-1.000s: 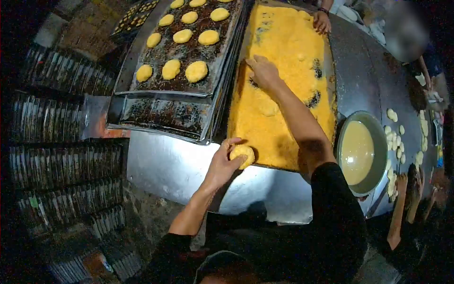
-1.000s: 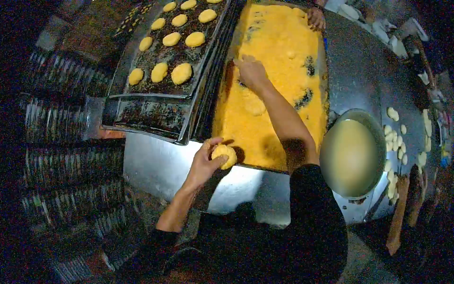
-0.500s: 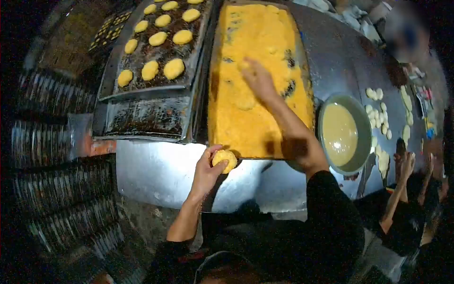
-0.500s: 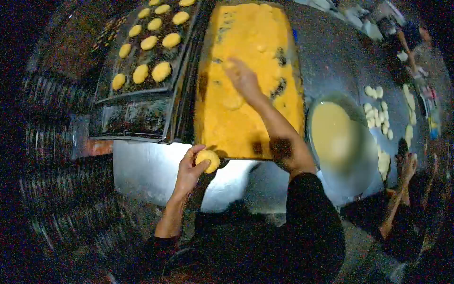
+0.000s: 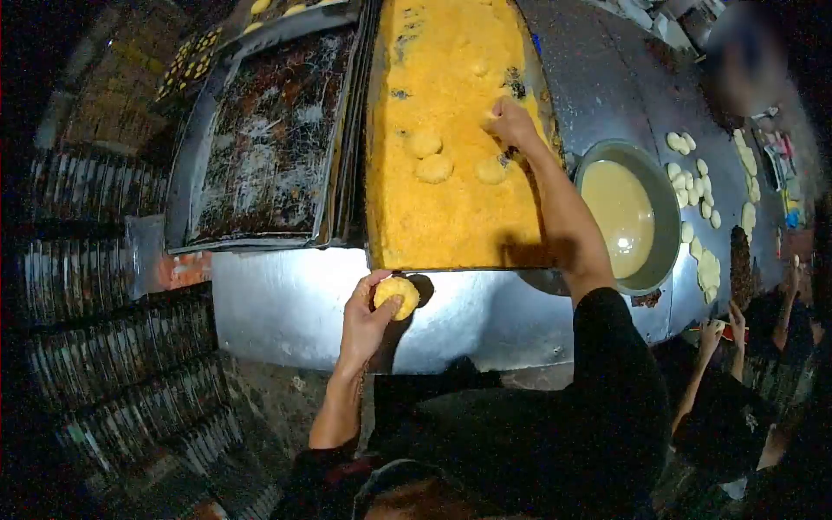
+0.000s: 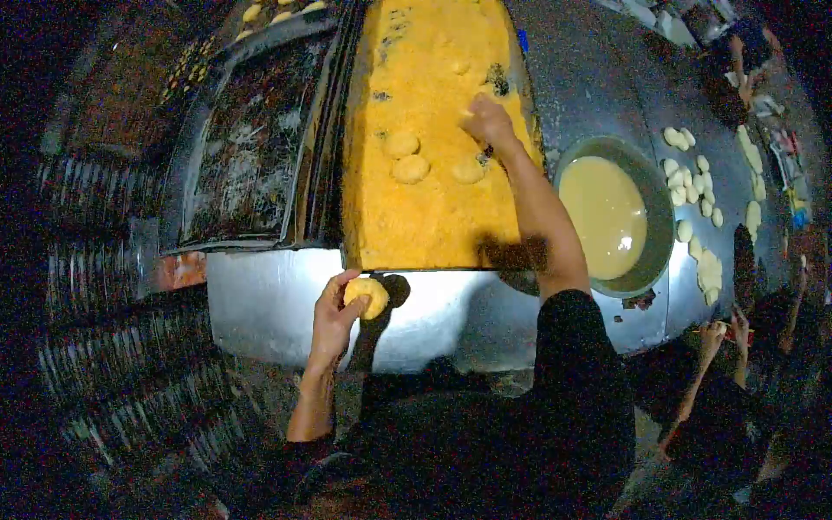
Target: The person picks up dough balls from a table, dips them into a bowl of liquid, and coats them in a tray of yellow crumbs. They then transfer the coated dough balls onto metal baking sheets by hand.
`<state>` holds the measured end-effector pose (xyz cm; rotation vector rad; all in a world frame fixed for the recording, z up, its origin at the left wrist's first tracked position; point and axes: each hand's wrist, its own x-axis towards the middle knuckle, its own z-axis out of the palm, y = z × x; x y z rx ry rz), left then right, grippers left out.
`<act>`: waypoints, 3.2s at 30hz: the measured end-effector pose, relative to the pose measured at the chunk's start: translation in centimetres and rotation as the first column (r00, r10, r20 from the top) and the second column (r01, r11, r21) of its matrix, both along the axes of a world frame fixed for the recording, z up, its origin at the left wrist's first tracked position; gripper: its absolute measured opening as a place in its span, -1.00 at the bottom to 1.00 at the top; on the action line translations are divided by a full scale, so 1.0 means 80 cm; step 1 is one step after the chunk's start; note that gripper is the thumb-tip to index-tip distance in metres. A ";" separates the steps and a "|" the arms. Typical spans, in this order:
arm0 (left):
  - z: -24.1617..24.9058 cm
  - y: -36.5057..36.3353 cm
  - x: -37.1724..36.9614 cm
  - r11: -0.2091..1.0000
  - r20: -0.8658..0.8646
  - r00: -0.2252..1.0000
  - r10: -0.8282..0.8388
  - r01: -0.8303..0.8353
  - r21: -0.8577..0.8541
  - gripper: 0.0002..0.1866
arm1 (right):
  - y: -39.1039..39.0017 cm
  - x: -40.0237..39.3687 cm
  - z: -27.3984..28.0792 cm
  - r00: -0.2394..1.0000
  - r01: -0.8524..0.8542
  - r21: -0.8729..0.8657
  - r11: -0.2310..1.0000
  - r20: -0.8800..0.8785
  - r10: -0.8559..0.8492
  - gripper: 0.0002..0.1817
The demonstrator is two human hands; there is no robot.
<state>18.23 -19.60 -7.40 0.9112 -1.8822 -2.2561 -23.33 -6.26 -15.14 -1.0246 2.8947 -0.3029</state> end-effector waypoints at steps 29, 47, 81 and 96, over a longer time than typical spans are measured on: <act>0.101 -0.475 -0.050 0.574 0.273 0.896 -0.351 0.436 -0.694 -0.63 | -0.290 0.275 0.204 0.771 -0.430 -0.593 0.681 0.151 0.619 -0.53; 0.076 -0.464 -0.022 0.066 0.728 0.577 -0.369 0.798 -0.599 -0.13 | -0.366 0.314 0.153 0.512 -0.859 0.117 0.498 0.234 0.827 -0.16; -0.075 0.002 -0.232 0.564 -0.045 0.888 -0.459 0.252 -0.786 -0.82 | 0.002 0.197 0.200 0.690 0.536 -0.695 0.479 0.687 0.226 -0.49; 0.146 -0.378 -0.040 0.845 -0.158 0.970 -0.187 0.076 -0.530 -0.51 | -0.318 0.248 0.205 0.637 -0.757 0.124 0.641 0.360 0.682 -0.63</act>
